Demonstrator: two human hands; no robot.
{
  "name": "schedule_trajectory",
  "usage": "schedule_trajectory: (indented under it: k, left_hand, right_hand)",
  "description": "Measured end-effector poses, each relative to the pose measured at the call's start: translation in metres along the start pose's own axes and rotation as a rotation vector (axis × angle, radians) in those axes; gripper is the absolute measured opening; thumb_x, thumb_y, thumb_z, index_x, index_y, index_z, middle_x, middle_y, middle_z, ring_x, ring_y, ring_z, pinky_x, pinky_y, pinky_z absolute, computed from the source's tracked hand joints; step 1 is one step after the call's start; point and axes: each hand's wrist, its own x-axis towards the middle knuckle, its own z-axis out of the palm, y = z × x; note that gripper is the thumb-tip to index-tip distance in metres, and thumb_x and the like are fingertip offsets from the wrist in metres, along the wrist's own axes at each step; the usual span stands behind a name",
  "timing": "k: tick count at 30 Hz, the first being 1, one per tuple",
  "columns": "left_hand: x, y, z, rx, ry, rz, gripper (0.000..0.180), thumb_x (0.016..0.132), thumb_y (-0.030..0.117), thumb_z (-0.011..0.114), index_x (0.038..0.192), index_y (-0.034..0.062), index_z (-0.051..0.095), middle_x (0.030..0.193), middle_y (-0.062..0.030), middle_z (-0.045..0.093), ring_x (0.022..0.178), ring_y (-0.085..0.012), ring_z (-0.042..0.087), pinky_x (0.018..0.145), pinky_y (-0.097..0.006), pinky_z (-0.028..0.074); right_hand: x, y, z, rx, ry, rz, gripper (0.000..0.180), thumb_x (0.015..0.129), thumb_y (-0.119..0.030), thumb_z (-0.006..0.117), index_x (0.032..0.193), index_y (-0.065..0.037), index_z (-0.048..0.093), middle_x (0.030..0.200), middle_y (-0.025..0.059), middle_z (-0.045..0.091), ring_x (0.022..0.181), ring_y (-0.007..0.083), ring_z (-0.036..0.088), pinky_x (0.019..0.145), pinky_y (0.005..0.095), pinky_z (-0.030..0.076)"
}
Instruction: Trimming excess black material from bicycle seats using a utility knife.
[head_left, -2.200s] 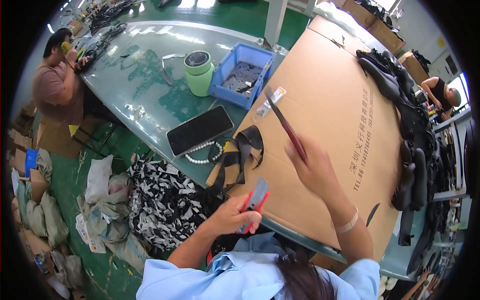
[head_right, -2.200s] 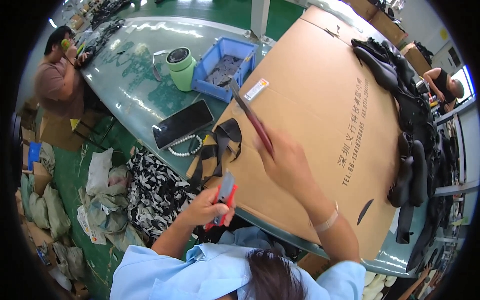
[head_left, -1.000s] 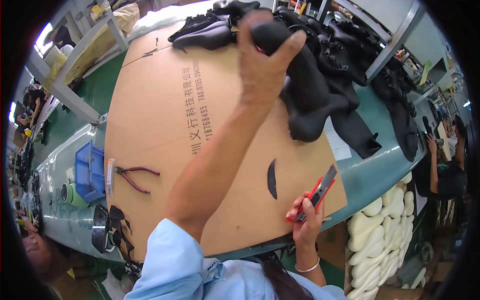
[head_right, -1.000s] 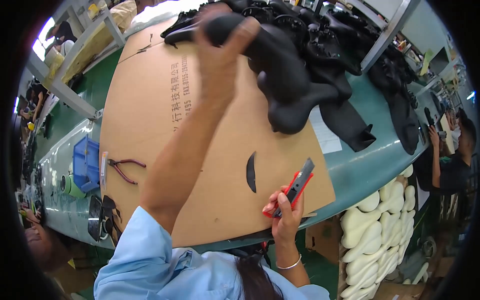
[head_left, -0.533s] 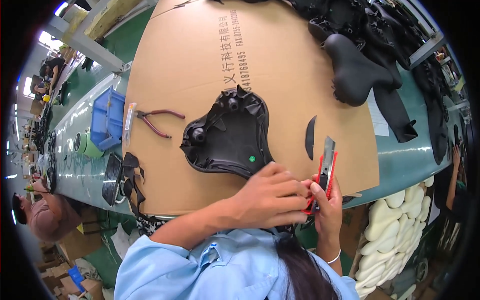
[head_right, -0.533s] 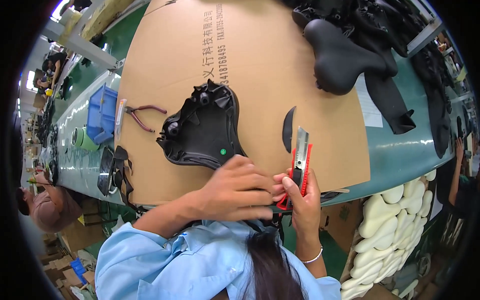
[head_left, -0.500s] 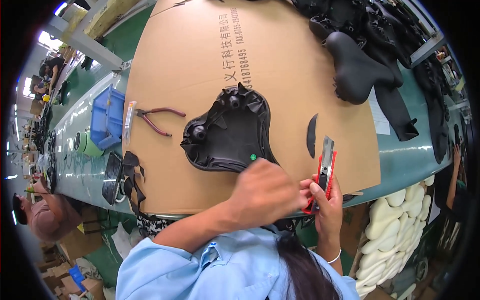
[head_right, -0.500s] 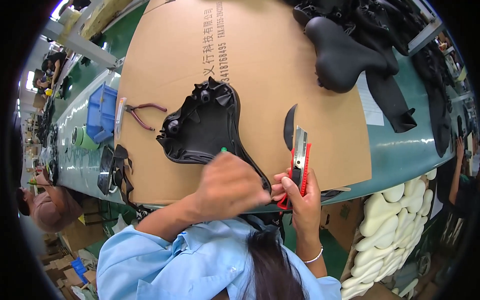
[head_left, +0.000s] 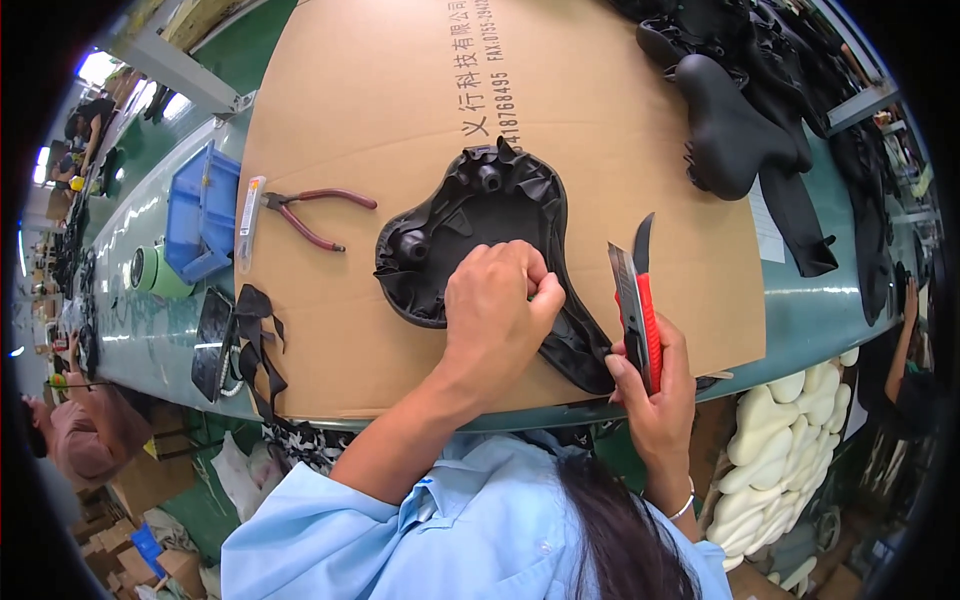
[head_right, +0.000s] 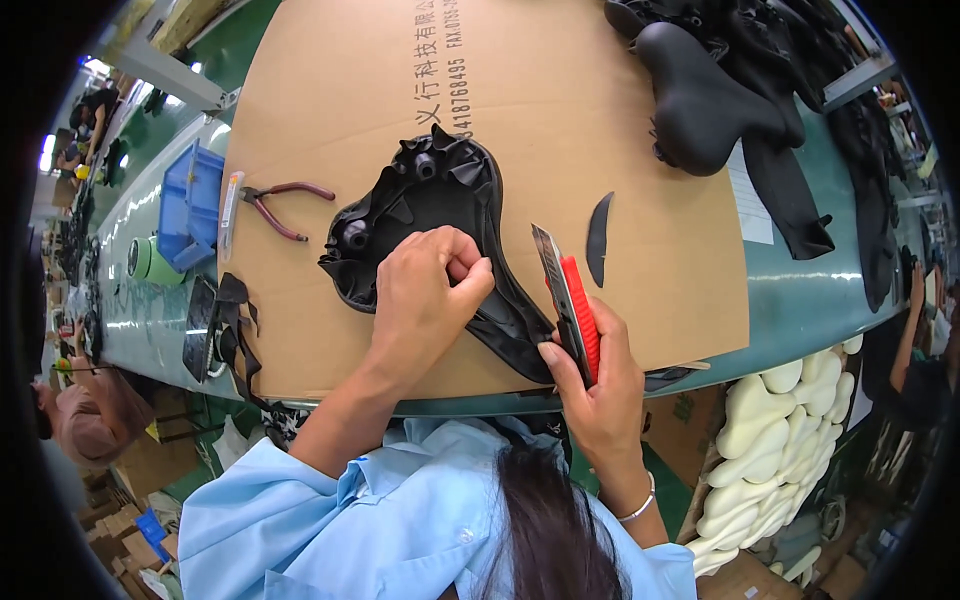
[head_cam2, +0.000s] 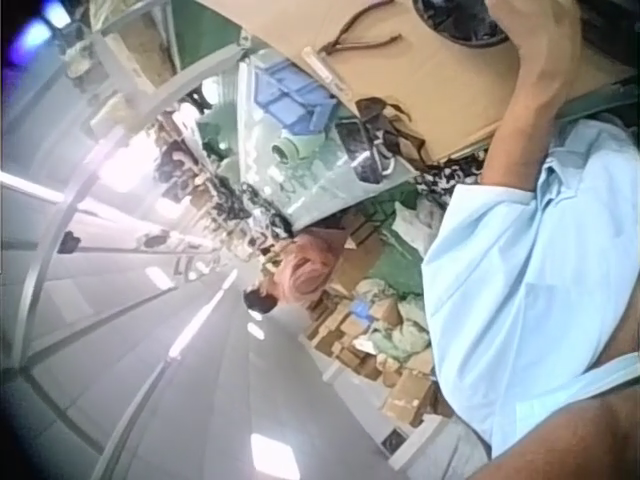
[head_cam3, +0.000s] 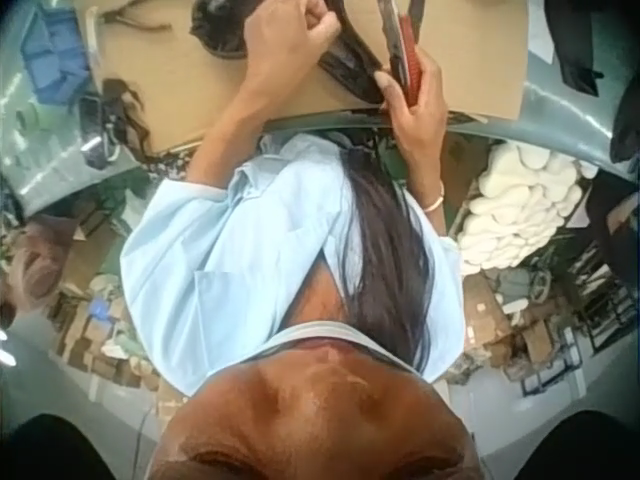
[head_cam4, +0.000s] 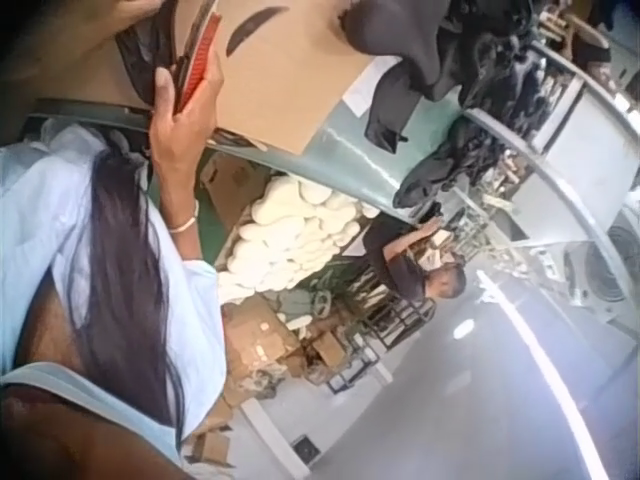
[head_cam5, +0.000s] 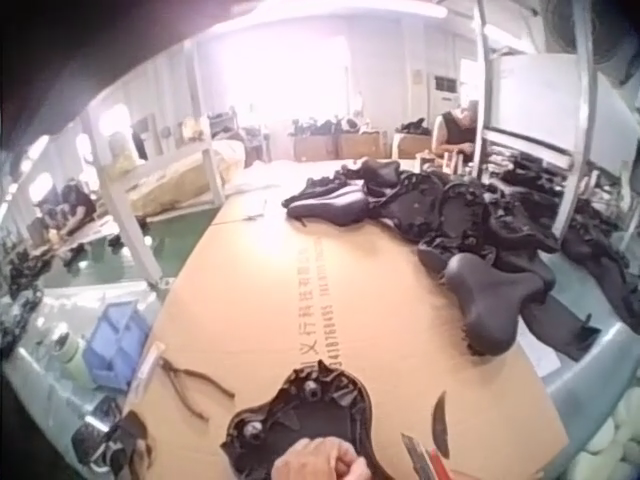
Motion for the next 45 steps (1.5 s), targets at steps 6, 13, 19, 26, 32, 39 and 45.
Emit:
schedule_trajectory:
  k: [6, 13, 19, 26, 32, 39, 45]
  left_hand:
    - [0.005, -0.01, -0.008, -0.316, -0.042, -0.006, 0.017, 0.082, 0.014, 0.067, 0.088, -0.0018, 0.068, 0.071, -0.01, 0.062, 0.066, -0.0206, 0.057, 0.062, -0.034, 0.046]
    - [0.001, -0.009, -0.011, -0.23, -0.048, 0.025, 0.017, 0.082, 0.016, 0.068, 0.086, -0.0007, 0.069, 0.074, -0.0085, 0.062, 0.072, -0.0202, 0.057, 0.062, -0.033, 0.044]
    - [-0.004, -0.002, 0.007, -0.134, 0.079, 0.038, 0.013, 0.074, 0.014, 0.072, 0.074, 0.0052, 0.062, 0.071, -0.0054, 0.059, 0.072, -0.0236, 0.054, 0.065, -0.038, 0.043]
    - [-0.007, -0.008, -0.008, -0.317, 0.063, -0.026, 0.011, 0.073, 0.009, 0.068, 0.071, 0.0039, 0.059, 0.068, -0.0057, 0.056, 0.068, -0.0217, 0.052, 0.062, -0.036, 0.042]
    - [-0.009, -0.012, -0.008, -0.42, 0.057, -0.057, 0.012, 0.073, 0.007, 0.067, 0.068, 0.0028, 0.057, 0.065, -0.0058, 0.054, 0.065, -0.0211, 0.051, 0.058, -0.035, 0.04]
    - [-0.01, -0.014, -0.009, -0.434, 0.053, -0.012, 0.013, 0.071, 0.007, 0.067, 0.066, 0.0022, 0.056, 0.065, -0.0062, 0.054, 0.066, -0.0192, 0.052, 0.059, -0.032, 0.042]
    - [-0.01, -0.019, -0.023, -0.549, -0.112, -0.005, 0.011, 0.071, 0.008, 0.069, 0.07, 0.0015, 0.06, 0.068, -0.0042, 0.057, 0.068, -0.0143, 0.054, 0.06, -0.028, 0.043]
  right_hand:
    - [0.047, -0.026, 0.037, -0.362, -0.037, -0.377, 0.057, 0.076, -0.002, 0.071, 0.128, -0.003, 0.048, 0.108, 0.0191, 0.064, 0.082, 0.0365, 0.064, 0.071, 0.0403, 0.051]
    - [0.052, -0.025, 0.037, 0.03, -0.072, 0.06, 0.04, 0.08, -0.004, 0.069, 0.115, 0.003, 0.051, 0.088, 0.0064, 0.064, 0.077, 0.0081, 0.059, 0.068, 0.0249, 0.048]
    - [0.044, -0.016, 0.046, 0.026, 0.01, -0.054, 0.041, 0.081, -0.004, 0.07, 0.113, 0.001, 0.045, 0.093, 0.011, 0.063, 0.081, 0.0147, 0.062, 0.071, 0.028, 0.05]
    - [0.029, -0.007, -0.011, -0.337, -0.244, -0.407, 0.073, 0.082, -0.002, 0.07, 0.145, -0.004, 0.034, 0.109, 0.0145, 0.062, 0.084, 0.0276, 0.065, 0.082, 0.033, 0.051]
    - [0.025, -0.009, -0.007, -0.407, -0.266, -0.464, 0.064, 0.081, 0.0, 0.069, 0.14, -0.007, 0.045, 0.086, 0.0155, 0.062, 0.066, 0.0261, 0.056, 0.064, 0.0336, 0.048]
    - [0.004, -0.003, -0.013, -0.473, -0.278, -0.354, 0.053, 0.082, 0.0, 0.067, 0.133, -0.001, 0.052, 0.122, 0.0194, 0.062, 0.104, 0.0316, 0.065, 0.088, 0.0353, 0.049]
    - [0.014, -0.02, -0.029, -0.336, -0.371, -0.156, 0.049, 0.08, 0.001, 0.068, 0.128, -0.005, 0.058, 0.111, 0.0169, 0.068, 0.089, 0.0271, 0.07, 0.079, 0.03, 0.051]
